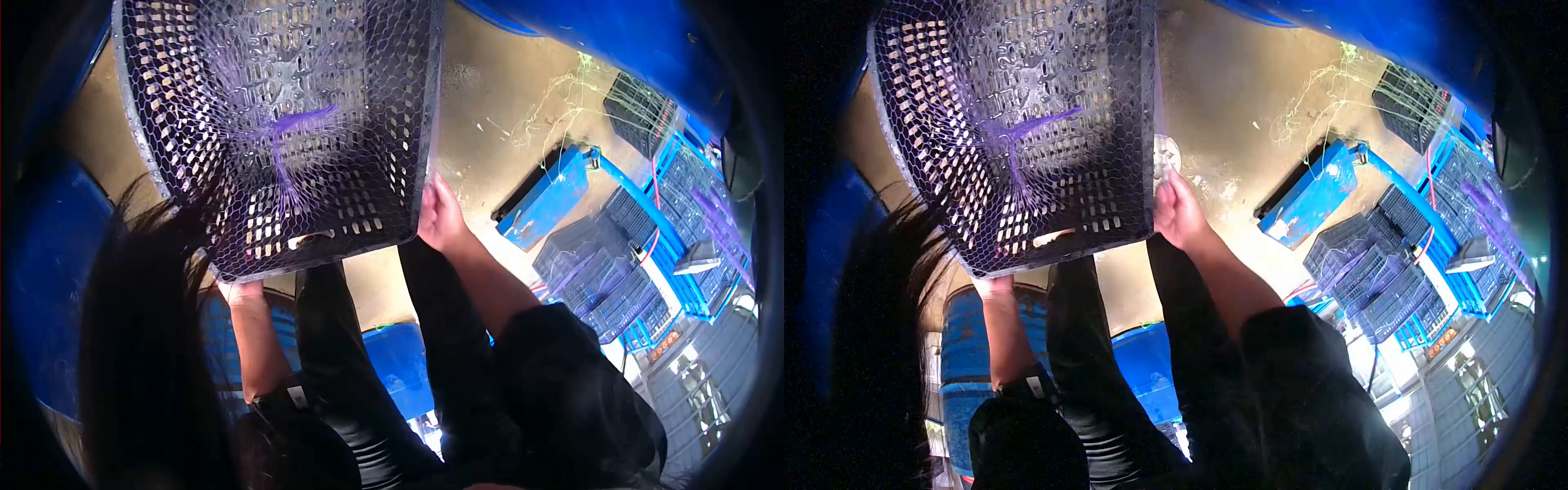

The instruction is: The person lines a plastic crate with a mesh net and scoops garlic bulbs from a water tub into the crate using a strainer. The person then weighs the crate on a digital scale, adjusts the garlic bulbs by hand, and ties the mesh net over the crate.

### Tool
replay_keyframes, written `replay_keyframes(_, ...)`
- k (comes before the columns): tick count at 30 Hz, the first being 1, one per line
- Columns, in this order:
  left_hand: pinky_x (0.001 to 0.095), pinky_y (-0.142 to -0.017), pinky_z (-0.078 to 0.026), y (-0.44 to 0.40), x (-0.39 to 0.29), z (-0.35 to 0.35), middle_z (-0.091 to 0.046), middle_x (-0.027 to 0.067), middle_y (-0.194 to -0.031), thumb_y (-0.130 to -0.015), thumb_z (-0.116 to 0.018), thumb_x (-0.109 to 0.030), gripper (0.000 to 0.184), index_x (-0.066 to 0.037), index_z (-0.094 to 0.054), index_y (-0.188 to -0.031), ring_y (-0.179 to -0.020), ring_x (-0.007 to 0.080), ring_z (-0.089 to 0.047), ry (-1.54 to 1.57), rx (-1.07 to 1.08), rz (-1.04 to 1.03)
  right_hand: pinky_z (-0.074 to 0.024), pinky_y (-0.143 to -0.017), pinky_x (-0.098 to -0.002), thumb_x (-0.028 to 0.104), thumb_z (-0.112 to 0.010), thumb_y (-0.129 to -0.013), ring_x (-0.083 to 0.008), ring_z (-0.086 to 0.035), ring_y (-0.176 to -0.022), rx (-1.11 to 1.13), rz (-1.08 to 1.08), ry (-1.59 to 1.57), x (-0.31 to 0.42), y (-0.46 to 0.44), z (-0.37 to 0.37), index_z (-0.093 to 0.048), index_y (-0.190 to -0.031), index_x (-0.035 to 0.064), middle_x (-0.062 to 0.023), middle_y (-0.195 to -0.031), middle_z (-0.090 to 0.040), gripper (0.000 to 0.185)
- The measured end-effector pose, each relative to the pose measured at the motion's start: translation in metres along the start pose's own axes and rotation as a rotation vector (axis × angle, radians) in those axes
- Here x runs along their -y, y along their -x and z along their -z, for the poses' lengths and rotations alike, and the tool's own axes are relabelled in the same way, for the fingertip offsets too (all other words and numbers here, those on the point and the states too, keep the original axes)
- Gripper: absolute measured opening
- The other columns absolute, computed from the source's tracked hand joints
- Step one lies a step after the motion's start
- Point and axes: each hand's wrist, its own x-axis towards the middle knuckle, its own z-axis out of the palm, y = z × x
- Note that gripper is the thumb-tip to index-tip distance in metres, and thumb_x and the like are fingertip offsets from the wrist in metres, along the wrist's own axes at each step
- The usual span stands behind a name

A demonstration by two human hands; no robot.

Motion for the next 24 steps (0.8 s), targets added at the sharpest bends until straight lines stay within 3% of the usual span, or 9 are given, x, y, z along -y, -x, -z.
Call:
replay_keyframes(4,0.0403,-0.092,-0.042,-0.018,-0.002,0.028,-0.052,0.0104,-0.121,-0.089,-0.041,-0.034,0.043,-0.007,-0.048,-0.122,-0.108,0.0258,-0.051,-0.086,0.082,0.021,-0.0330,-0.035,-0.0242,0.042,-0.041,-0.091,-0.0096,-0.038,-0.035,-0.121,0.038,0.197,0.001,-0.053,0.023,-0.045,-0.060,0.0141,0.0025,-0.046,-0.041,0.042)
replay_keyframes(6,0.0389,-0.090,-0.044,-0.039,0.000,0.057,-0.053,0.0096,-0.120,-0.089,-0.041,-0.033,0.042,-0.008,-0.048,-0.121,-0.106,0.0247,-0.052,-0.107,0.109,-0.006,-0.0321,-0.034,-0.0239,0.044,-0.041,-0.090,-0.0102,-0.040,-0.035,-0.253,0.036,0.628,0.009,-0.059,0.010,-0.053,-0.066,0.0114,0.0002,-0.051,-0.048,0.042)
replay_keyframes(11,0.0337,-0.081,-0.050,-0.049,-0.011,0.075,-0.060,0.0051,-0.109,-0.089,-0.042,-0.029,0.033,-0.012,-0.054,-0.115,-0.099,0.0183,-0.057,-0.230,0.119,-0.035,-0.0426,-0.075,-0.0294,0.041,-0.043,-0.090,-0.0127,-0.053,-0.076,-0.367,0.336,0.915,0.054,-0.053,-0.038,-0.058,-0.087,0.0064,-0.0024,-0.075,-0.057,0.037)
replay_keyframes(14,0.0401,-0.078,-0.051,0.014,-0.008,0.042,-0.055,0.0087,-0.113,-0.091,-0.035,-0.045,0.045,-0.010,-0.047,-0.116,-0.100,0.0233,-0.055,0.159,-0.131,0.059,-0.0421,-0.080,-0.0308,0.036,-0.049,-0.088,-0.0166,-0.054,-0.087,-0.117,0.734,0.791,0.085,-0.038,-0.128,-0.056,-0.100,0.0045,-0.0071,-0.091,-0.059,0.034)
replay_keyframes(17,0.0437,-0.083,-0.045,0.067,0.028,0.010,-0.047,0.0068,-0.121,-0.080,-0.039,-0.065,0.066,-0.014,-0.040,-0.123,-0.101,0.0235,-0.053,-0.180,0.006,-0.036,-0.0380,-0.085,-0.0348,0.032,-0.054,-0.085,-0.0207,-0.049,-0.106,-0.018,0.554,0.971,0.100,-0.038,-0.195,-0.047,-0.115,0.0062,-0.0061,-0.107,-0.057,0.040)
replay_keyframes(20,0.0409,-0.077,-0.047,0.074,0.082,-0.005,-0.049,0.0052,-0.111,-0.086,-0.055,-0.019,0.036,-0.016,-0.041,-0.119,-0.095,0.0215,-0.054,-0.022,-0.005,-0.092,-0.0363,-0.087,-0.0392,0.018,-0.060,-0.079,-0.0225,-0.048,-0.107,0.032,0.320,0.855,0.107,-0.049,-0.185,-0.043,-0.121,0.0077,-0.0059,-0.111,-0.056,0.047)
replay_keyframes(22,0.0310,-0.066,-0.049,0.065,0.091,0.004,-0.055,0.0068,-0.094,-0.083,-0.055,-0.002,0.036,-0.013,-0.044,-0.116,-0.078,0.0181,-0.055,0.009,-0.047,-0.198,-0.0318,-0.090,-0.0469,0.013,-0.062,-0.072,-0.0231,-0.046,-0.109,-0.084,0.255,0.809,0.096,0.003,-0.198,-0.035,-0.127,0.0138,-0.0051,-0.117,-0.051,0.060)
replay_keyframes(23,0.0369,-0.070,-0.051,0.073,0.089,0.005,-0.053,0.0070,-0.099,-0.083,-0.047,0.004,0.036,-0.012,-0.044,-0.115,-0.080,0.0229,-0.057,0.132,-0.104,-0.125,-0.0336,-0.090,-0.0433,0.010,-0.064,-0.071,-0.0220,-0.045,-0.110,-0.160,0.225,0.843,0.089,0.028,-0.202,-0.034,-0.127,0.0137,-0.0052,-0.118,-0.050,0.063)
replay_keyframes(24,0.0359,-0.072,-0.051,0.088,0.102,0.018,-0.053,0.0074,-0.101,-0.084,-0.047,0.003,0.036,-0.009,-0.044,-0.117,-0.081,0.0231,-0.058,0.085,0.158,-0.549,-0.0359,-0.090,-0.0393,0.008,-0.063,-0.072,-0.0209,-0.046,-0.108,-0.044,0.260,0.886,0.089,0.009,-0.164,-0.035,-0.126,0.0138,-0.0053,-0.116,-0.050,0.061)
